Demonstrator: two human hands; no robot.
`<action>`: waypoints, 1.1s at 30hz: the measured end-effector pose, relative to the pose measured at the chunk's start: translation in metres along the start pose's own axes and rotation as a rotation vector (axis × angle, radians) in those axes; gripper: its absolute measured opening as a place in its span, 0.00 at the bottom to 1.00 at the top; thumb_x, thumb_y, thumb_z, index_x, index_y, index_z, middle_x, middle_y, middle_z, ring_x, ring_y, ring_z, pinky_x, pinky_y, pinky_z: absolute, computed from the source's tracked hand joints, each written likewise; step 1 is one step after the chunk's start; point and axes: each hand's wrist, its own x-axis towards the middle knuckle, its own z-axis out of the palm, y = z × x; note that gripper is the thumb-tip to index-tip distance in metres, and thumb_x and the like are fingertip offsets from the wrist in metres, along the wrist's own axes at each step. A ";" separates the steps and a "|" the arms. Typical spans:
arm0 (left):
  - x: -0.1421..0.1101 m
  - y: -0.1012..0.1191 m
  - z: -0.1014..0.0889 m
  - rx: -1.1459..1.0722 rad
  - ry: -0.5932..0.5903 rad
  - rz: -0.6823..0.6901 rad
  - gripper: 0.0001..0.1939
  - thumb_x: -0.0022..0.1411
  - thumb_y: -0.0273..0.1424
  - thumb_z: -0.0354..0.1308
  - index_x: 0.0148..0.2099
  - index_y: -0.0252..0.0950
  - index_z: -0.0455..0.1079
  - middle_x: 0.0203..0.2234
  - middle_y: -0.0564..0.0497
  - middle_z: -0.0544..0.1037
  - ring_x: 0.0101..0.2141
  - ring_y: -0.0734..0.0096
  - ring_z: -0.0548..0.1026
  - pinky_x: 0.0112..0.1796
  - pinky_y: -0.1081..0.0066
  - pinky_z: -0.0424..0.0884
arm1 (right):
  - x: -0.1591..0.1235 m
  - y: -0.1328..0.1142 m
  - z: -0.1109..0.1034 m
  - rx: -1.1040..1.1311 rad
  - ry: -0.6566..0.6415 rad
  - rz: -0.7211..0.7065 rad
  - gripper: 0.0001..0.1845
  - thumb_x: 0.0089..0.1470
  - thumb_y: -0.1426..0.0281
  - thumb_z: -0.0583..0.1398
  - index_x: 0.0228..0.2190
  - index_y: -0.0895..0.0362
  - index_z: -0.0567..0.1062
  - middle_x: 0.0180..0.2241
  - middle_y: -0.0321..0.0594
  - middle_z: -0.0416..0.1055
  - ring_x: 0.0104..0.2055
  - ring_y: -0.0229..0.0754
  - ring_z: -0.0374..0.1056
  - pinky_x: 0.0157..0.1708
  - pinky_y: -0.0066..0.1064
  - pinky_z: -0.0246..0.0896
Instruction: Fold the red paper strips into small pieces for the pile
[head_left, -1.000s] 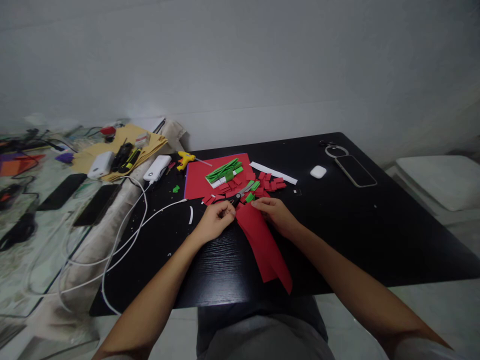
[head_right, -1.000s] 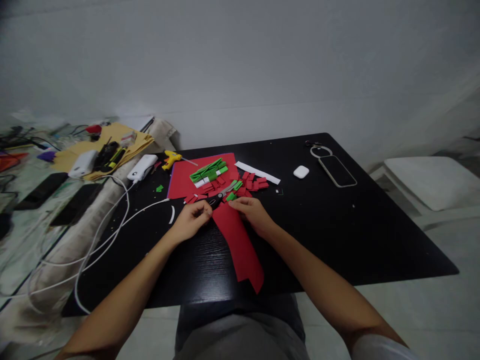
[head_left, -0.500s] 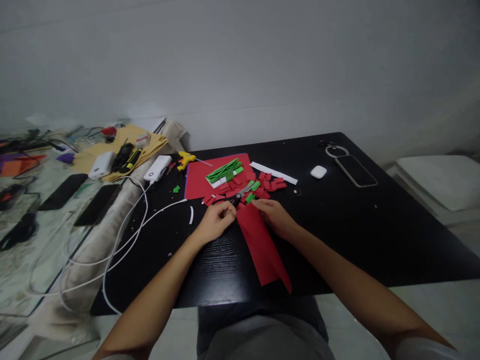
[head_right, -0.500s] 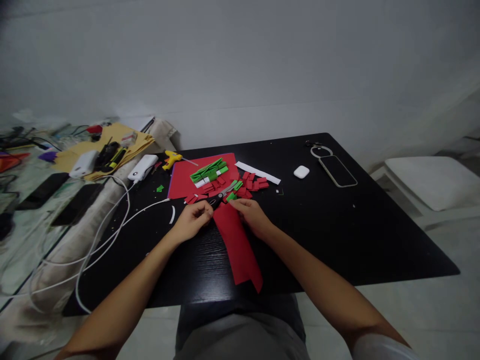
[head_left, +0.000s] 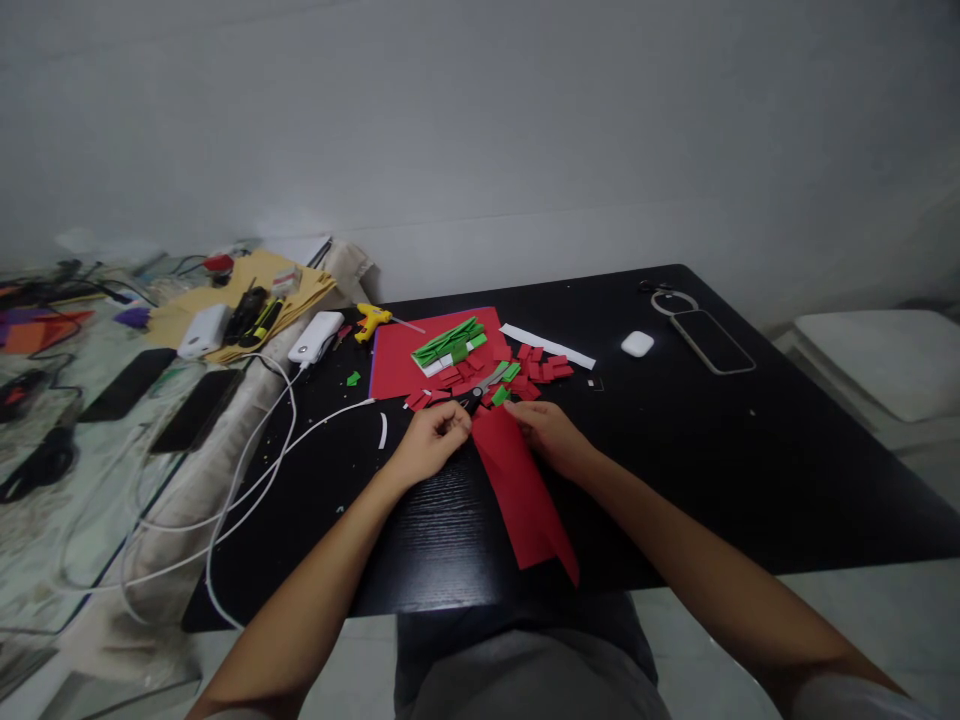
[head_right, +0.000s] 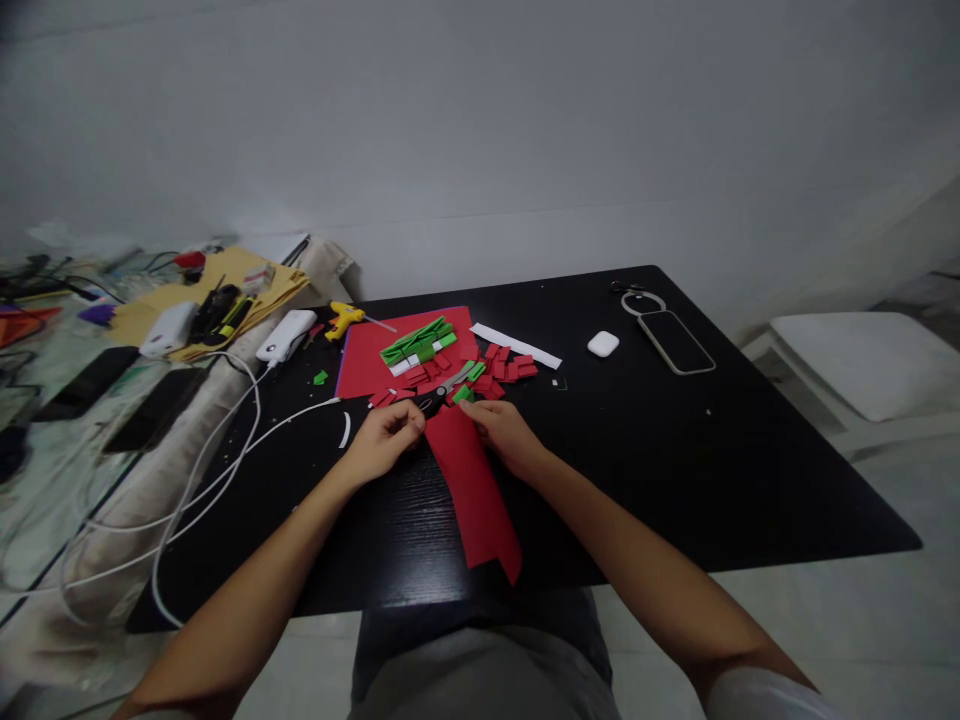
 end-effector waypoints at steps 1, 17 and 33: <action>0.000 0.000 0.000 0.004 0.002 -0.002 0.09 0.62 0.36 0.58 0.32 0.36 0.68 0.20 0.57 0.67 0.22 0.75 0.64 0.26 0.74 0.59 | 0.000 0.001 0.000 0.009 0.001 0.000 0.25 0.42 0.48 0.73 0.27 0.57 0.80 0.23 0.36 0.75 0.25 0.38 0.66 0.26 0.30 0.57; 0.002 -0.002 -0.004 -0.007 0.057 -0.013 0.10 0.61 0.37 0.58 0.32 0.36 0.68 0.20 0.57 0.66 0.21 0.75 0.64 0.25 0.74 0.58 | -0.003 -0.002 0.003 0.048 0.011 0.061 0.23 0.41 0.50 0.74 0.25 0.57 0.80 0.23 0.39 0.76 0.25 0.41 0.68 0.25 0.31 0.59; 0.003 0.003 -0.010 0.027 0.007 -0.069 0.16 0.67 0.43 0.57 0.35 0.35 0.70 0.24 0.54 0.72 0.26 0.72 0.69 0.30 0.72 0.64 | -0.007 0.004 0.005 -0.160 -0.024 -0.016 0.25 0.43 0.47 0.71 0.27 0.56 0.83 0.24 0.36 0.77 0.24 0.37 0.65 0.25 0.29 0.54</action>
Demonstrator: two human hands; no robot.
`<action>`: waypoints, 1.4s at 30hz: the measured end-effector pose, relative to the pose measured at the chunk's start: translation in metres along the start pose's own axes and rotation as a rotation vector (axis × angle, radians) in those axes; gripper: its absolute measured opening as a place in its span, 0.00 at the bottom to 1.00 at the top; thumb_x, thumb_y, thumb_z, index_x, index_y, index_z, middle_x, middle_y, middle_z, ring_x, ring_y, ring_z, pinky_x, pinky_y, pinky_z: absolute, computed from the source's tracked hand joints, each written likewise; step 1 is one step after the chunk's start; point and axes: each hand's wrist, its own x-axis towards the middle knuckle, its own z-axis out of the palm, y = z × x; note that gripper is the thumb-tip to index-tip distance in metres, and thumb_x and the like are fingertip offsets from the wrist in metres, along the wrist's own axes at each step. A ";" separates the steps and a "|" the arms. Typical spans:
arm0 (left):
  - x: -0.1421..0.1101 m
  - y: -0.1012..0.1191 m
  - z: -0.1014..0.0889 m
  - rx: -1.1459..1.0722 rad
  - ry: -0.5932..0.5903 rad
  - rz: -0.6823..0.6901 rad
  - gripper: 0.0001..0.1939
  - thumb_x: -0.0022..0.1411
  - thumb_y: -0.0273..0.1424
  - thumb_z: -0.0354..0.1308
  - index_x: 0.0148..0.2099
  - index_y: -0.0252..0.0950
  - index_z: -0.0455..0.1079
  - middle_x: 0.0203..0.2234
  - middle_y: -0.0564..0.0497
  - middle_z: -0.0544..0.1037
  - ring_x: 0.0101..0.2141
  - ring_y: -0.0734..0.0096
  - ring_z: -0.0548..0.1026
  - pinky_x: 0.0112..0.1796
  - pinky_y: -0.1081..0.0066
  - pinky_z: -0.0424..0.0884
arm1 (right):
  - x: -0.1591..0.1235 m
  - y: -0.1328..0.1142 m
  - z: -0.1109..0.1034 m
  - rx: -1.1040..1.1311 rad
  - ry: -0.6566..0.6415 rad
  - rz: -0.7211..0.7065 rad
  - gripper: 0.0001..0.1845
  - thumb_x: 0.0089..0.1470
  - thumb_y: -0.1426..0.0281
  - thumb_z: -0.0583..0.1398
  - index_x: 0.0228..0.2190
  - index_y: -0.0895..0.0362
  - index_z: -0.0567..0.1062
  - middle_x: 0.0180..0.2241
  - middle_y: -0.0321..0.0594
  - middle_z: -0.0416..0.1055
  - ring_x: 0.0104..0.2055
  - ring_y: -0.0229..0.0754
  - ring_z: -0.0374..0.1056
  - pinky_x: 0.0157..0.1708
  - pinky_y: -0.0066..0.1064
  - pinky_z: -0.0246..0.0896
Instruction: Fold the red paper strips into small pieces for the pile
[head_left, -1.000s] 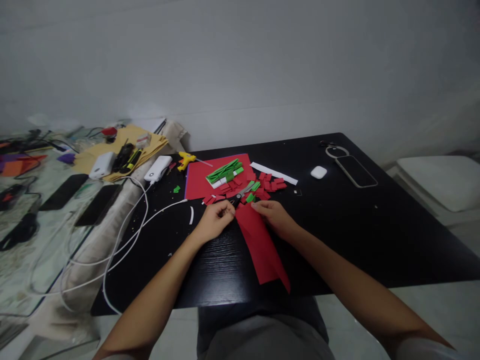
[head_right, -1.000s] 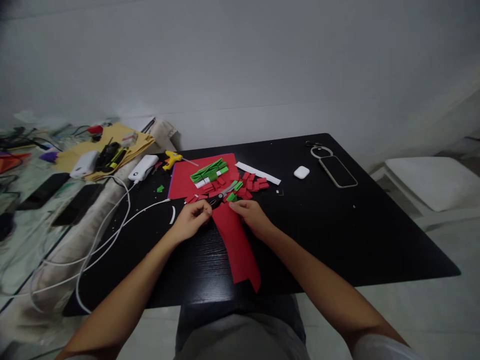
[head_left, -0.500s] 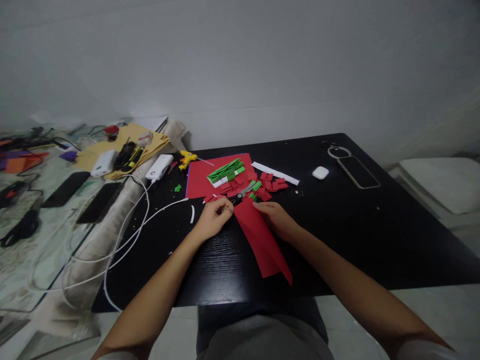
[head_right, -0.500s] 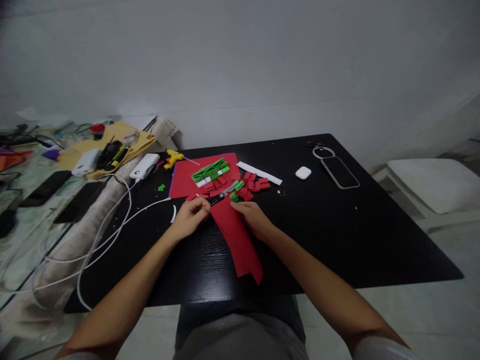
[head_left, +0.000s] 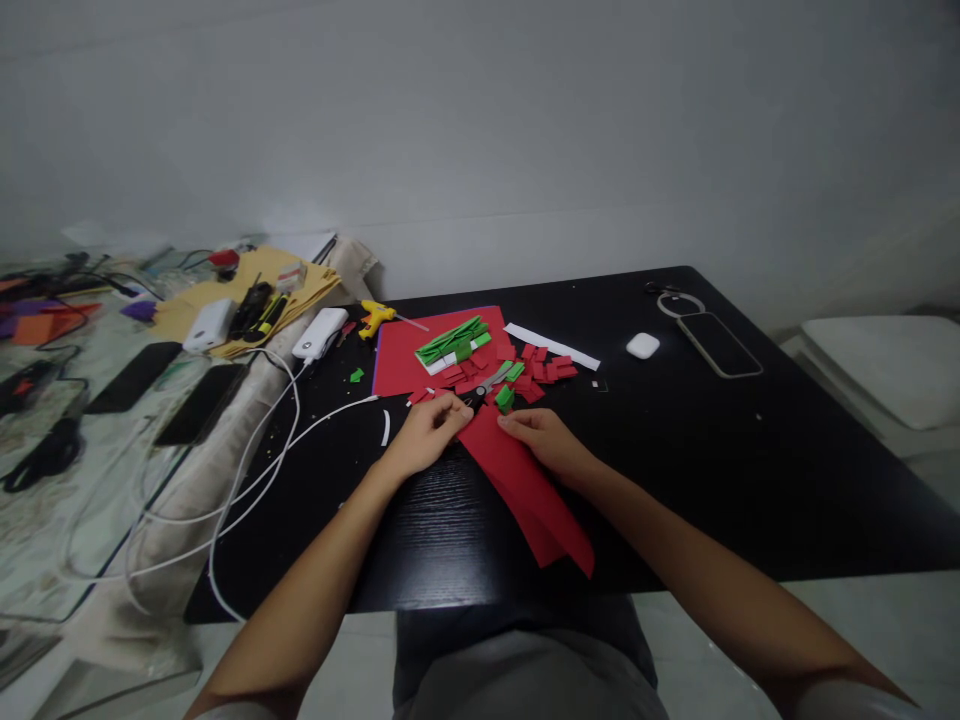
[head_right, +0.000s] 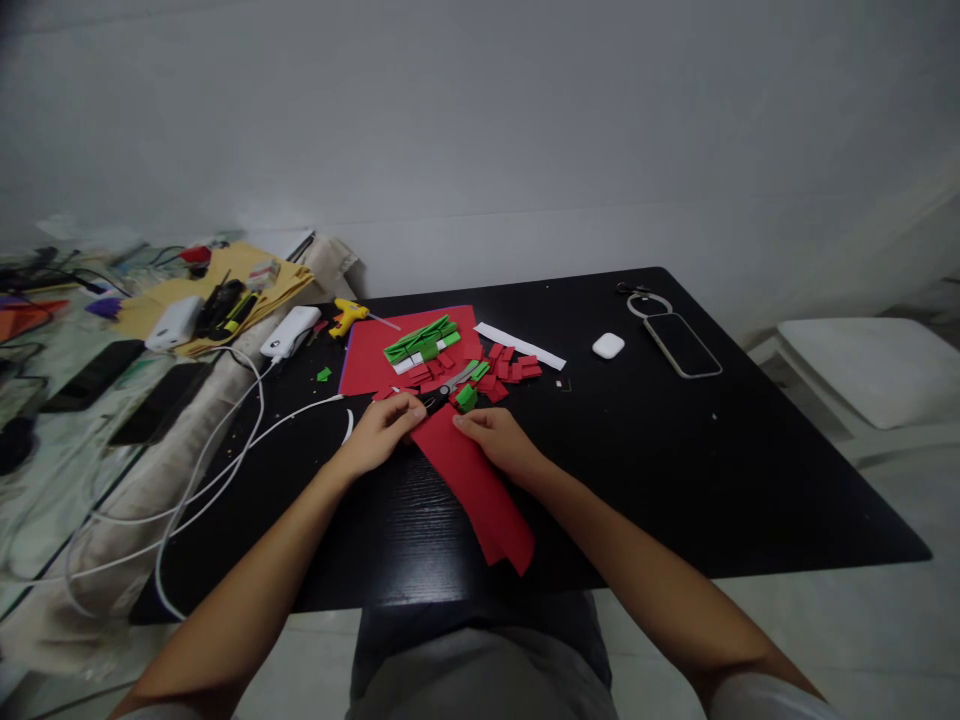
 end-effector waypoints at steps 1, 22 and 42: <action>0.000 0.001 0.002 0.005 -0.005 0.004 0.17 0.68 0.44 0.57 0.36 0.35 0.71 0.26 0.54 0.72 0.27 0.72 0.69 0.30 0.72 0.63 | -0.001 0.000 0.002 -0.016 -0.011 0.003 0.24 0.43 0.47 0.71 0.26 0.57 0.82 0.24 0.35 0.77 0.23 0.37 0.64 0.24 0.29 0.53; 0.009 -0.011 -0.011 -0.132 0.080 -0.064 0.19 0.58 0.47 0.66 0.34 0.34 0.74 0.24 0.53 0.74 0.25 0.73 0.68 0.29 0.73 0.62 | -0.004 -0.004 0.004 -0.130 -0.071 0.040 0.21 0.47 0.50 0.69 0.25 0.56 0.83 0.24 0.35 0.76 0.24 0.37 0.64 0.26 0.29 0.51; 0.015 -0.017 -0.028 -0.126 0.401 -0.098 0.17 0.58 0.46 0.63 0.31 0.36 0.69 0.23 0.56 0.69 0.25 0.74 0.64 0.29 0.73 0.58 | 0.014 -0.012 -0.030 -0.077 0.118 -0.023 0.18 0.41 0.56 0.74 0.31 0.57 0.85 0.31 0.40 0.82 0.33 0.43 0.75 0.38 0.34 0.67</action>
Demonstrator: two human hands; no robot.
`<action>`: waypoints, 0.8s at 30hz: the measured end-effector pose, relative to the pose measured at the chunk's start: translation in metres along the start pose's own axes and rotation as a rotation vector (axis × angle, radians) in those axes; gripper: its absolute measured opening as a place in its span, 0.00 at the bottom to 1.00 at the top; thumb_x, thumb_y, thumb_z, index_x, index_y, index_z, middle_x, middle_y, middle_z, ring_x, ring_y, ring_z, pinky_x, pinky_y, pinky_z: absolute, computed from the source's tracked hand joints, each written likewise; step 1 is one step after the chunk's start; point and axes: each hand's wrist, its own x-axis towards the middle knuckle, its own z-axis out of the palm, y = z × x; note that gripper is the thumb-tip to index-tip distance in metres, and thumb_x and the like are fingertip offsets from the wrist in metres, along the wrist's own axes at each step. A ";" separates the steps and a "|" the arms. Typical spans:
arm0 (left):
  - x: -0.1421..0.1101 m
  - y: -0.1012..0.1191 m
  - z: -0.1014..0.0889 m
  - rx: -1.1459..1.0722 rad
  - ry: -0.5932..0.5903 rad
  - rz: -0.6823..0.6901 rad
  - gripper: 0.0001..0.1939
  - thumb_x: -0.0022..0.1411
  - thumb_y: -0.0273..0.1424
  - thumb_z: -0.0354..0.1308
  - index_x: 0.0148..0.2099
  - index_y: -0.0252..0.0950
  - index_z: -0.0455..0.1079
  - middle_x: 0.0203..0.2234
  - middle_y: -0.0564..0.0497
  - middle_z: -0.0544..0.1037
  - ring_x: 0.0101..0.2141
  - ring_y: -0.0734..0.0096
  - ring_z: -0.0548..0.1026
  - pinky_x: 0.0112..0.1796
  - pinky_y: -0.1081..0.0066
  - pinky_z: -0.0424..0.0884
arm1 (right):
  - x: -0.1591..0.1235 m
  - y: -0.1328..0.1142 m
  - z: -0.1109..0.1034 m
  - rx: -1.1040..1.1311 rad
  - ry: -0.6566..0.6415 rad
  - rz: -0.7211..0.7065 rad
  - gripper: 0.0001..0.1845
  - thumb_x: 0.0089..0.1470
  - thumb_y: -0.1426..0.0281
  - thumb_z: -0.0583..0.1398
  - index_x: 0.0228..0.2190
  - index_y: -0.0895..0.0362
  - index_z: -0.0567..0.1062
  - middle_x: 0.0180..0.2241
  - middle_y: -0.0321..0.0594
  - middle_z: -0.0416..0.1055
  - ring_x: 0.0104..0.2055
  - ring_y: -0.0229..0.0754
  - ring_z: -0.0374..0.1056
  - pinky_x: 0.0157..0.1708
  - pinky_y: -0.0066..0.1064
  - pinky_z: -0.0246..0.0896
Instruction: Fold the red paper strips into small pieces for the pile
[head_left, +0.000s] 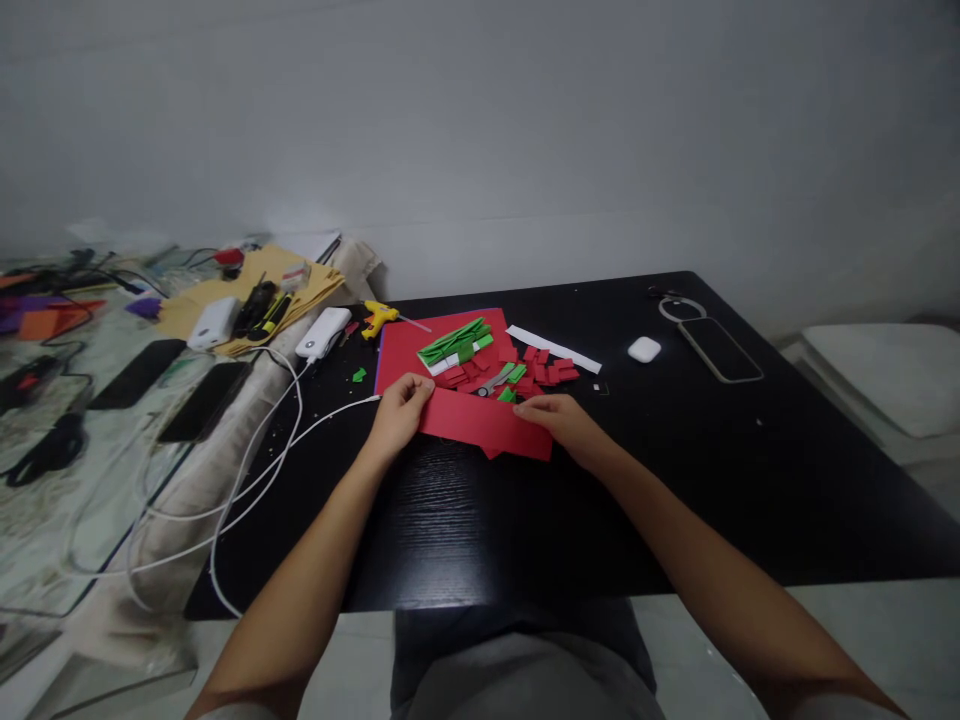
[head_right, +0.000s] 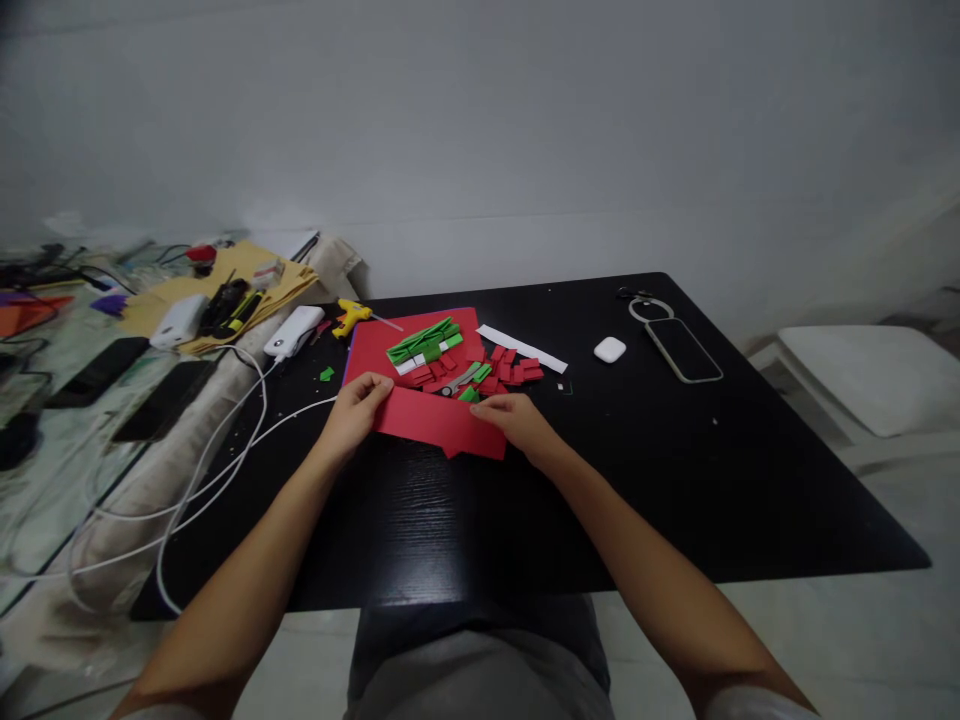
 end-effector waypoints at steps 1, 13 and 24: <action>0.000 0.001 0.000 -0.005 0.005 -0.004 0.17 0.58 0.45 0.63 0.31 0.36 0.69 0.23 0.56 0.69 0.25 0.74 0.64 0.29 0.73 0.59 | 0.001 -0.001 -0.001 0.048 0.054 -0.026 0.18 0.40 0.57 0.75 0.30 0.56 0.85 0.32 0.40 0.83 0.34 0.44 0.76 0.40 0.35 0.68; -0.012 0.024 -0.002 0.005 -0.332 -0.001 0.15 0.60 0.42 0.63 0.33 0.34 0.74 0.26 0.50 0.78 0.29 0.69 0.74 0.35 0.70 0.67 | -0.004 -0.006 0.004 0.278 -0.072 -0.053 0.20 0.39 0.63 0.77 0.36 0.57 0.85 0.38 0.43 0.84 0.38 0.45 0.79 0.47 0.37 0.71; -0.040 0.020 0.037 -0.044 -0.630 -0.065 0.18 0.57 0.44 0.69 0.32 0.34 0.71 0.19 0.60 0.64 0.21 0.79 0.58 0.25 0.75 0.53 | -0.015 0.001 0.022 0.040 -0.219 -0.071 0.17 0.42 0.61 0.75 0.32 0.59 0.83 0.30 0.37 0.81 0.30 0.40 0.75 0.34 0.31 0.67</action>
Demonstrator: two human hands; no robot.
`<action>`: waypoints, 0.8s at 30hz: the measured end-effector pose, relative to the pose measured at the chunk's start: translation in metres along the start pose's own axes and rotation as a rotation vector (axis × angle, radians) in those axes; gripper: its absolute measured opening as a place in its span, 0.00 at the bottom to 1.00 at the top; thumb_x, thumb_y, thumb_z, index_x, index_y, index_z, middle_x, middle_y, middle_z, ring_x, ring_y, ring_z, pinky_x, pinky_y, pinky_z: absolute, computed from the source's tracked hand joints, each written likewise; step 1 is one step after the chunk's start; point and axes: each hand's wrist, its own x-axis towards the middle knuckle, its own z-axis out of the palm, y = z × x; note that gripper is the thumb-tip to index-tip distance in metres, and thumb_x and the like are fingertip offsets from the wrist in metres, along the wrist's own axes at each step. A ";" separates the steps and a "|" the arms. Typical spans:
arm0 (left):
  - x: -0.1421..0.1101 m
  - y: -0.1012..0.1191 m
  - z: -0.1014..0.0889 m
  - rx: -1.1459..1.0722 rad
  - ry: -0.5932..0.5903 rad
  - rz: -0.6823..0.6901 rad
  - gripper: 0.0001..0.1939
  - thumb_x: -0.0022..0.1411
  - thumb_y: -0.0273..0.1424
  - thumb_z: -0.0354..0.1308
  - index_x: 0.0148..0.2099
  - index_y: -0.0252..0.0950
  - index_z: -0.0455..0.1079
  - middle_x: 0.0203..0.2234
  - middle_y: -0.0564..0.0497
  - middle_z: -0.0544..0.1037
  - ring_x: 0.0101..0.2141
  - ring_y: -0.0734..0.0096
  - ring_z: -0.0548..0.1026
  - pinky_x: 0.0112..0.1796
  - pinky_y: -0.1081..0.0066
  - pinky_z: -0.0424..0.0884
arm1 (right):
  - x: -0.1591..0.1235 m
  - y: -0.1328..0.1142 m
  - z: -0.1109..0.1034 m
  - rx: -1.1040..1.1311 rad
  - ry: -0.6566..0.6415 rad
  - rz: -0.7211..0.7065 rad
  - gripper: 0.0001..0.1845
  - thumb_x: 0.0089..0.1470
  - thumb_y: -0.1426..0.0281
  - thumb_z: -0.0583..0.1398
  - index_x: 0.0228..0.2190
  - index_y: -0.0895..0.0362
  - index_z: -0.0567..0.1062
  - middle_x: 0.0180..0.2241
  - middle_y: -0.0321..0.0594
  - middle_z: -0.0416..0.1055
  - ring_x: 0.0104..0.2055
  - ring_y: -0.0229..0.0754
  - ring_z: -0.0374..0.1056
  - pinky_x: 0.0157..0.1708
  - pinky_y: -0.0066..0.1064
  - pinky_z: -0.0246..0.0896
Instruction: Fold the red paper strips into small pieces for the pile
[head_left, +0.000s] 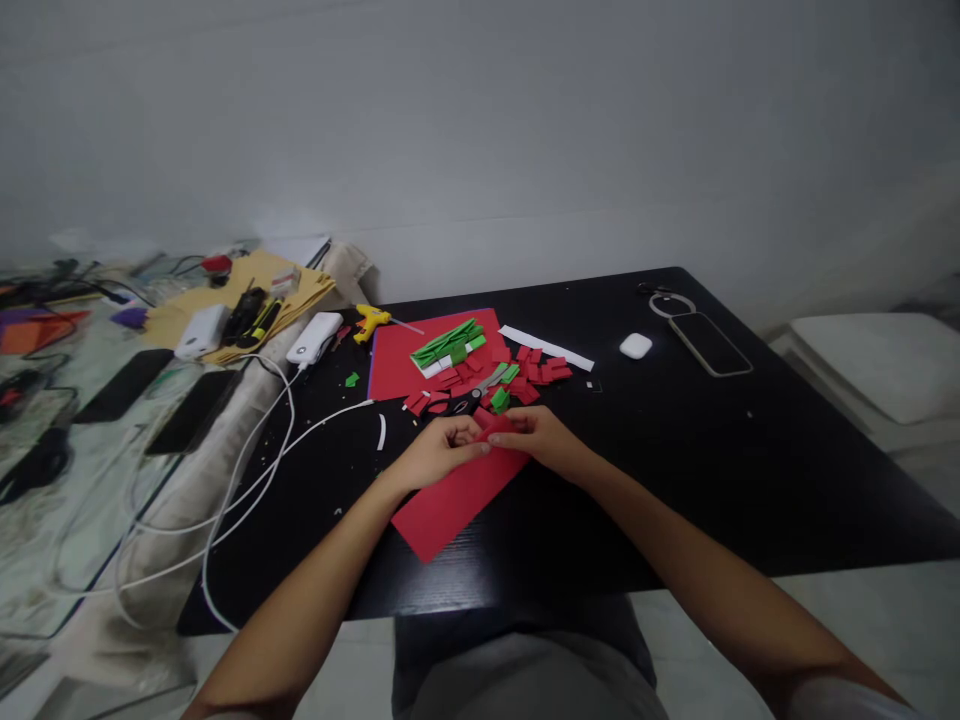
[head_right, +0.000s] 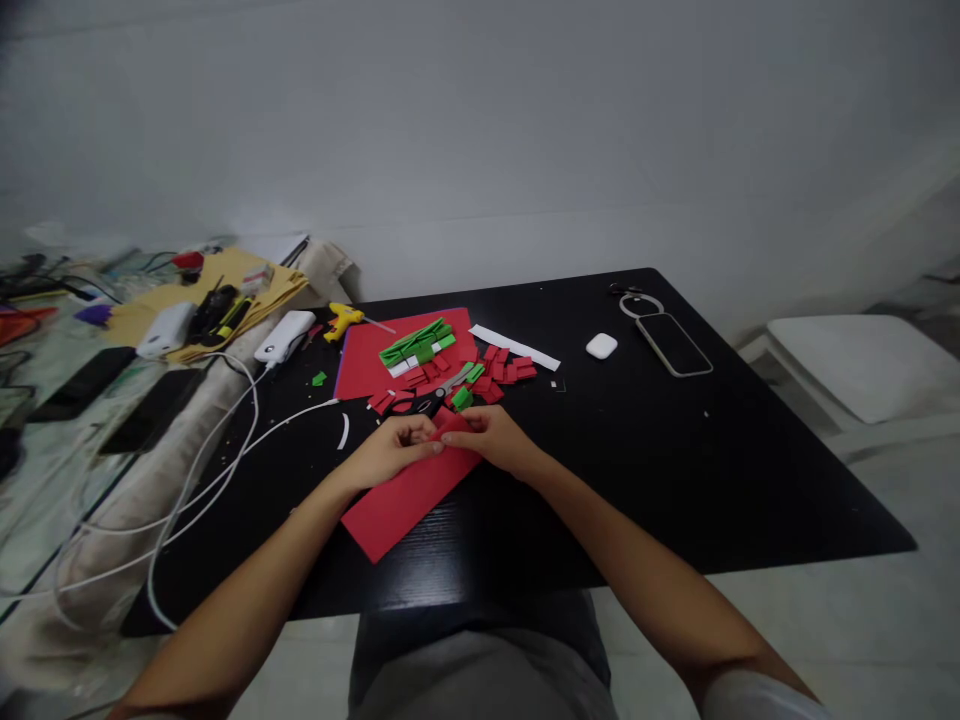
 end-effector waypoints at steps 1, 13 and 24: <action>0.001 -0.001 -0.001 -0.024 0.028 -0.011 0.19 0.56 0.44 0.69 0.32 0.34 0.70 0.19 0.60 0.64 0.21 0.79 0.58 0.25 0.75 0.52 | 0.001 0.001 0.000 0.024 0.016 -0.004 0.18 0.42 0.61 0.75 0.32 0.58 0.83 0.30 0.37 0.82 0.30 0.40 0.75 0.34 0.31 0.68; 0.001 -0.003 -0.006 -0.219 0.141 -0.065 0.17 0.57 0.43 0.68 0.40 0.35 0.77 0.29 0.52 0.80 0.29 0.67 0.77 0.33 0.70 0.71 | 0.002 0.002 0.003 0.179 0.129 -0.061 0.21 0.38 0.60 0.77 0.30 0.59 0.80 0.25 0.37 0.80 0.25 0.39 0.76 0.32 0.33 0.77; 0.000 -0.005 -0.001 -0.347 0.198 -0.135 0.19 0.55 0.43 0.72 0.43 0.34 0.81 0.34 0.47 0.85 0.30 0.65 0.81 0.34 0.70 0.74 | -0.002 0.002 0.010 0.161 0.107 -0.173 0.19 0.40 0.60 0.77 0.31 0.56 0.80 0.26 0.35 0.80 0.26 0.41 0.77 0.32 0.36 0.79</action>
